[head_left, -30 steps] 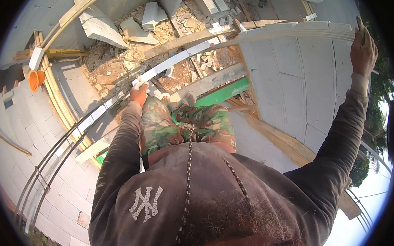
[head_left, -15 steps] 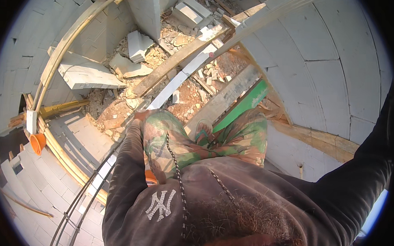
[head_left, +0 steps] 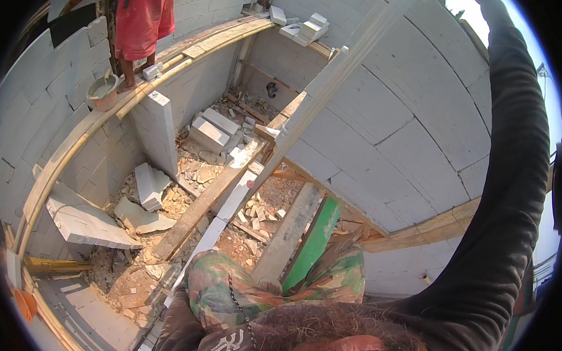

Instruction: The person secures a metal frame and a wooden brace to a curved masonry wall using pliers and wire, then checks the alignment with a long metal straightedge.

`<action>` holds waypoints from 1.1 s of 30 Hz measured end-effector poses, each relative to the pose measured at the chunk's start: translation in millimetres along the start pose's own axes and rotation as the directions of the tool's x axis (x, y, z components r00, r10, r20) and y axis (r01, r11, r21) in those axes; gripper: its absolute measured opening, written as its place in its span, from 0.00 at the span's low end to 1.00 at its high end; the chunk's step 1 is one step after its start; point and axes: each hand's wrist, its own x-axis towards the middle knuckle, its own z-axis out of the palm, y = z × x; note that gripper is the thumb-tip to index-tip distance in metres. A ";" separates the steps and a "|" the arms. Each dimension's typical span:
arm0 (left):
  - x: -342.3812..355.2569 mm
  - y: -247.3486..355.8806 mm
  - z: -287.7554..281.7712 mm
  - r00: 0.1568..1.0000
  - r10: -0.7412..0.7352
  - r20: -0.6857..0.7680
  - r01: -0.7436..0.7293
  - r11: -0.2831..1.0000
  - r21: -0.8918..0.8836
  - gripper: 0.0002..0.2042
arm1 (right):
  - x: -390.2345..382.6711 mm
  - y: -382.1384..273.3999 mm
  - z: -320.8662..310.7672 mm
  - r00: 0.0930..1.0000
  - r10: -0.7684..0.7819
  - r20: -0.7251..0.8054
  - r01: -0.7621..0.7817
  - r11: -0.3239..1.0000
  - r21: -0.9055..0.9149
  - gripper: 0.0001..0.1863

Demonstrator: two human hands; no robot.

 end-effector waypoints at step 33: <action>36.4 -27.3 44.3 0.995 -0.073 0.073 0.074 0.997 -0.009 0.37 | 24.3 44.5 27.9 0.995 0.038 0.091 -0.032 0.997 -0.063 0.16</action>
